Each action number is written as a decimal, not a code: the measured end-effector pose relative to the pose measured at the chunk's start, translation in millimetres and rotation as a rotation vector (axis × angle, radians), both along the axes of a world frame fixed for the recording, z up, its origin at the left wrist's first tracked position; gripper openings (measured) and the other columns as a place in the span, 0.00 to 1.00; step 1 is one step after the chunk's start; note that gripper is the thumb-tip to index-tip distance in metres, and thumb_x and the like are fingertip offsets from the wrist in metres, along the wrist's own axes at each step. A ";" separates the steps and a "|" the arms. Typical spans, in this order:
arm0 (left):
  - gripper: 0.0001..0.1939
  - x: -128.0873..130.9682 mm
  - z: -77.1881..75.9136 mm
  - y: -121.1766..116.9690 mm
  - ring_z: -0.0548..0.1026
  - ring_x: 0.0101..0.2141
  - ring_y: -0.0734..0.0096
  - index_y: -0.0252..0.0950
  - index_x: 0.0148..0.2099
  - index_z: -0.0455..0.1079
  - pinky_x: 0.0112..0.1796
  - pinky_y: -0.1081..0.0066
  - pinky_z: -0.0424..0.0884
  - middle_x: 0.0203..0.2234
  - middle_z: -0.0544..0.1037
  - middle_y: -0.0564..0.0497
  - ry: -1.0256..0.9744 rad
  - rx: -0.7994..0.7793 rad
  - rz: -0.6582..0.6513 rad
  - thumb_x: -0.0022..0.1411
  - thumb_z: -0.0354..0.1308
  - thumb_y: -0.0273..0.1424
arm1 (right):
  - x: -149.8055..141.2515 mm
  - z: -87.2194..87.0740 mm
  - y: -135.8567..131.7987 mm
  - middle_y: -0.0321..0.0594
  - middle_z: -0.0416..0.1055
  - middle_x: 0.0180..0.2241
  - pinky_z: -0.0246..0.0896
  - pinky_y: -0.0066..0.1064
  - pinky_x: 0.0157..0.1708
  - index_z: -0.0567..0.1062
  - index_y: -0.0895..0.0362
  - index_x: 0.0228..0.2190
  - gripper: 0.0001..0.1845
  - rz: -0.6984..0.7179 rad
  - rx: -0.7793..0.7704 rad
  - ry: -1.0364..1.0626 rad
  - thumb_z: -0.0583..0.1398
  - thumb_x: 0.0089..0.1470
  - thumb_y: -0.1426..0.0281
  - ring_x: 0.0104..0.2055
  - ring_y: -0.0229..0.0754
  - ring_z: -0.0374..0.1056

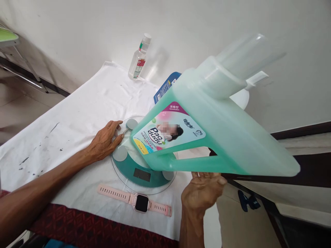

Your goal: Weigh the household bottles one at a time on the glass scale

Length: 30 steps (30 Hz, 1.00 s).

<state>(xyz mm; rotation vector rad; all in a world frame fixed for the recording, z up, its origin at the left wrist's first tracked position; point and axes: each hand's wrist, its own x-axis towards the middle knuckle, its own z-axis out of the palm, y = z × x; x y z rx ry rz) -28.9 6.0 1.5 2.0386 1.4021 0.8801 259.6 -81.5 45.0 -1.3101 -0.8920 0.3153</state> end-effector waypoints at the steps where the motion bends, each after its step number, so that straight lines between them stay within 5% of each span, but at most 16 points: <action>1: 0.22 0.0 0.5 -0.1 0.77 0.40 0.61 0.36 0.64 0.62 0.45 0.56 0.77 0.48 0.76 0.43 -0.002 -0.002 -0.001 0.72 0.51 0.39 | -6.6 5.5 1.4 0.41 0.72 0.34 0.67 0.39 0.37 0.77 0.54 0.37 0.31 0.053 0.033 0.005 0.53 0.60 0.40 0.39 0.48 0.72; 5: 0.22 0.1 0.2 0.0 0.77 0.41 0.61 0.38 0.64 0.62 0.45 0.57 0.77 0.49 0.76 0.43 -0.019 0.010 -0.004 0.72 0.51 0.38 | -34.2 27.9 9.4 0.45 0.74 0.38 0.69 0.46 0.42 0.79 0.52 0.40 0.33 0.285 0.078 0.025 0.55 0.58 0.37 0.45 0.53 0.73; 10: 0.22 2.0 -3.6 -0.9 0.77 0.40 0.61 0.37 0.65 0.62 0.44 0.57 0.77 0.48 0.75 0.43 -0.070 -0.006 0.006 0.73 0.51 0.38 | -48.6 51.9 18.6 0.34 0.68 0.22 0.67 0.38 0.30 0.75 0.53 0.27 0.17 0.376 0.046 0.025 0.66 0.59 0.54 0.26 0.42 0.69; 14: 0.22 4.0 -7.5 -3.1 0.77 0.40 0.60 0.37 0.65 0.60 0.43 0.56 0.77 0.48 0.75 0.43 -0.103 0.004 0.009 0.74 0.50 0.37 | -49.6 64.9 24.9 0.27 0.60 0.17 0.62 0.30 0.22 0.69 0.55 0.21 0.20 0.431 0.006 0.088 0.72 0.53 0.62 0.19 0.34 0.60; 19: 0.21 5.3 -11.7 -5.8 0.78 0.40 0.59 0.39 0.65 0.59 0.44 0.54 0.77 0.48 0.75 0.43 -0.156 0.034 0.028 0.74 0.49 0.36 | -51.6 83.5 31.8 0.25 0.58 0.16 0.56 0.27 0.17 0.67 0.55 0.21 0.22 0.345 0.041 0.095 0.75 0.45 0.65 0.16 0.31 0.56; 25: 0.20 6.3 -15.8 -7.5 0.79 0.45 0.55 0.39 0.65 0.60 0.44 0.54 0.78 0.49 0.75 0.42 -0.171 0.046 0.024 0.73 0.49 0.34 | -65.2 102.5 27.7 0.24 0.60 0.21 0.59 0.28 0.20 0.73 0.56 0.31 0.23 0.291 -0.096 0.127 0.78 0.35 0.72 0.20 0.32 0.59; 30: 0.18 7.6 -16.2 -9.6 0.78 0.46 0.53 0.38 0.62 0.61 0.45 0.54 0.77 0.48 0.74 0.41 -0.158 0.056 0.024 0.73 0.47 0.32 | -86.7 113.7 28.6 0.25 0.59 0.20 0.52 0.25 0.17 0.72 0.57 0.26 0.23 0.187 -0.019 0.119 0.79 0.32 0.72 0.19 0.29 0.55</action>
